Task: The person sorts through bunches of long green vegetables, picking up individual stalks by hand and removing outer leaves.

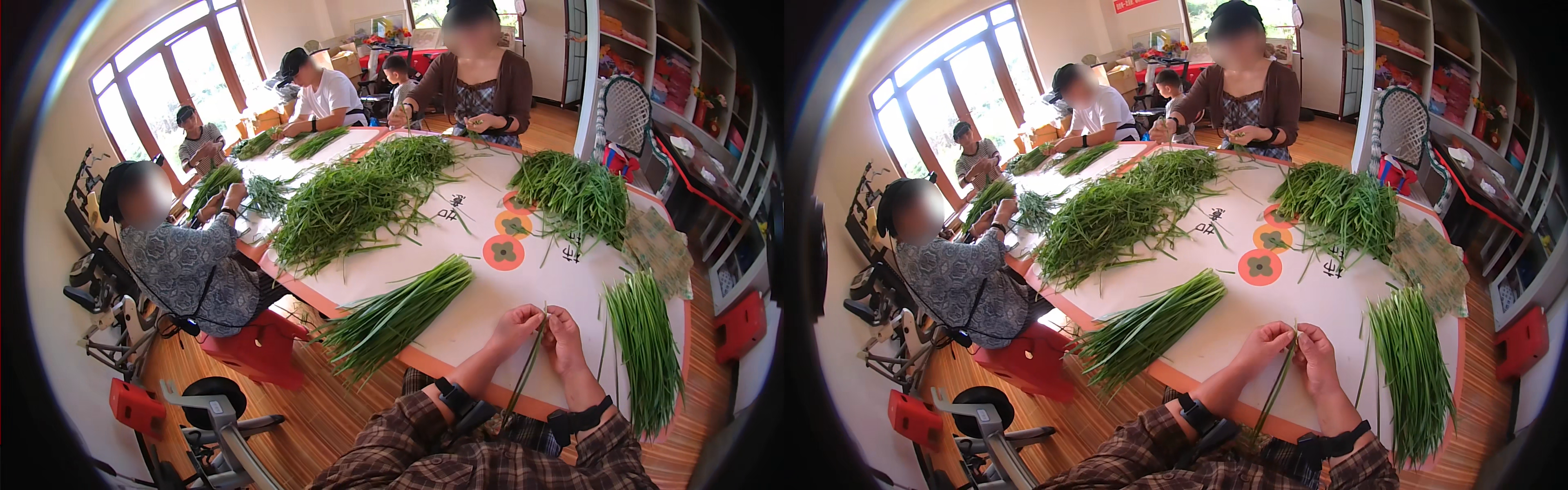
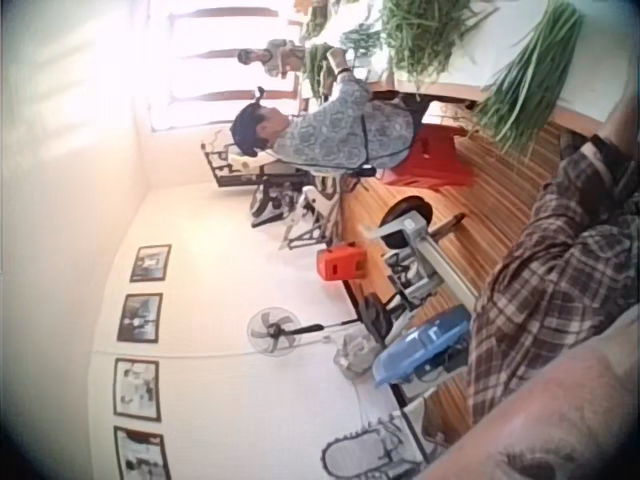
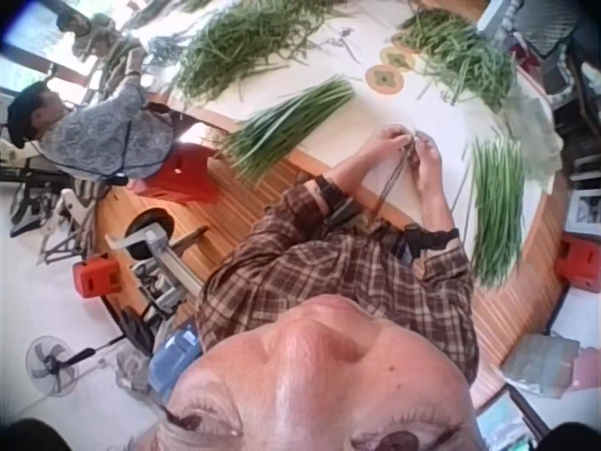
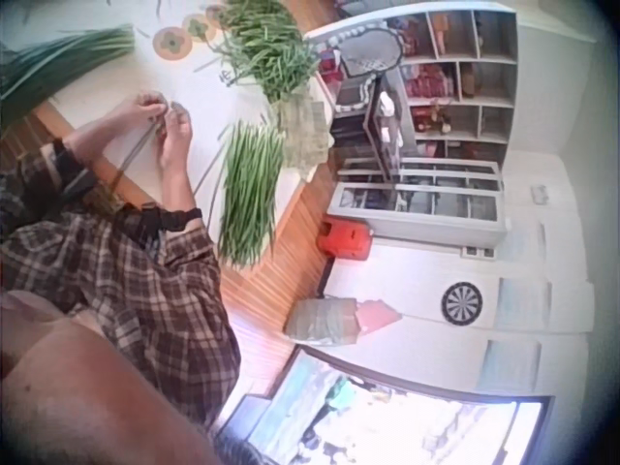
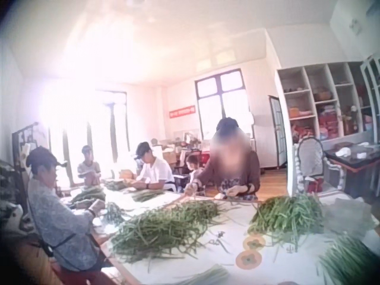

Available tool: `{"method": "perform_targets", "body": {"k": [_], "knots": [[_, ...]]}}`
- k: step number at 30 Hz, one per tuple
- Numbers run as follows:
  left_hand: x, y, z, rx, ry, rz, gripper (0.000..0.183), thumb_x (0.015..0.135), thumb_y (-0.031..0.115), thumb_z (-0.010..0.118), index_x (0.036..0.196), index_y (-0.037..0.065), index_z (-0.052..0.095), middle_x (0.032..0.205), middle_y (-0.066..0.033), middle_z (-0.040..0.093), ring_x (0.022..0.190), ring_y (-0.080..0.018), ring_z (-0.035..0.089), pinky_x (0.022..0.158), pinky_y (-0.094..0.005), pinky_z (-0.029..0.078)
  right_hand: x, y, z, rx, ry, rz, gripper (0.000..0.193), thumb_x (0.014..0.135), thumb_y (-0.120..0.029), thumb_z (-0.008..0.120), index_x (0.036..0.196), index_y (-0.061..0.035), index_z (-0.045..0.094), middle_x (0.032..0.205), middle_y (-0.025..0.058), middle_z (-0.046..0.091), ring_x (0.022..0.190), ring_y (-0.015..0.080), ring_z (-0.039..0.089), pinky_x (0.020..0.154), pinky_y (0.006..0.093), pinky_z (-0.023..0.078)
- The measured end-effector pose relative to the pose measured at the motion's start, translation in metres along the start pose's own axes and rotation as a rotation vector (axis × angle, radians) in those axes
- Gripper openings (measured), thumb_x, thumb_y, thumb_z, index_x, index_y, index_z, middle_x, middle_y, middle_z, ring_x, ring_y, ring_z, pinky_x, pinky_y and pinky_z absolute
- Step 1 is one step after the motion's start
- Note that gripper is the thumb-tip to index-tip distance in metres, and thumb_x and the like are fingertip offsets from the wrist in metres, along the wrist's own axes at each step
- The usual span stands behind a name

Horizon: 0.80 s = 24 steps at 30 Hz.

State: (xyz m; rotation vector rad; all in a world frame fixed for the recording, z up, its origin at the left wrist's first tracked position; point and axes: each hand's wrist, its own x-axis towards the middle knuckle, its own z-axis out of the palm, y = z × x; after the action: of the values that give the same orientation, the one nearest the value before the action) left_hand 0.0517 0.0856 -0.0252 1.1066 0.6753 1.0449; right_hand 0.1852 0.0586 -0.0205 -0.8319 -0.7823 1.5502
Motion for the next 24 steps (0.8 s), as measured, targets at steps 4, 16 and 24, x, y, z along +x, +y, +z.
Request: {"method": "perform_targets", "body": {"k": [4, 16, 24], "knots": [[0.002, -0.006, 0.000, 0.120, -0.013, 0.020, 0.011, 0.085, 0.014, 0.052, 0.081, 0.004, 0.055, 0.072, 0.0049, 0.051, 0.065, -0.0017, 0.043, 0.061, -0.0175, 0.037, 0.002, -0.001, 0.001, -0.018, 0.060, 0.004, 0.008, 0.081, -0.011, 0.058, 0.087, -0.0124, 0.053, 0.072, -0.0049, 0.052, 0.059, 0.0047, 0.046, 0.049, 0.0158, 0.032], [-0.001, 0.003, 0.005, 0.021, -0.019, 0.059, 0.007, 0.085, 0.011, 0.051, 0.087, 0.005, 0.047, 0.067, 0.0011, 0.050, 0.062, -0.0050, 0.047, 0.057, -0.0186, 0.038, 0.013, -0.012, 0.005, -0.158, 0.030, 0.024, 0.012, 0.084, -0.013, 0.054, 0.074, -0.0089, 0.050, 0.061, -0.0048, 0.046, 0.049, 0.0027, 0.038, 0.045, 0.0166, 0.030], [-0.003, 0.003, 0.003, 0.202, -0.036, -0.024, 0.006, 0.086, 0.010, 0.050, 0.086, 0.005, 0.050, 0.061, 0.0027, 0.047, 0.054, -0.0040, 0.044, 0.050, -0.0190, 0.035, 0.014, -0.012, -0.002, -0.279, 0.044, -0.120, 0.011, 0.083, -0.012, 0.057, 0.075, -0.0063, 0.051, 0.062, -0.0045, 0.045, 0.050, 0.0020, 0.035, 0.045, 0.0162, 0.029]]}}
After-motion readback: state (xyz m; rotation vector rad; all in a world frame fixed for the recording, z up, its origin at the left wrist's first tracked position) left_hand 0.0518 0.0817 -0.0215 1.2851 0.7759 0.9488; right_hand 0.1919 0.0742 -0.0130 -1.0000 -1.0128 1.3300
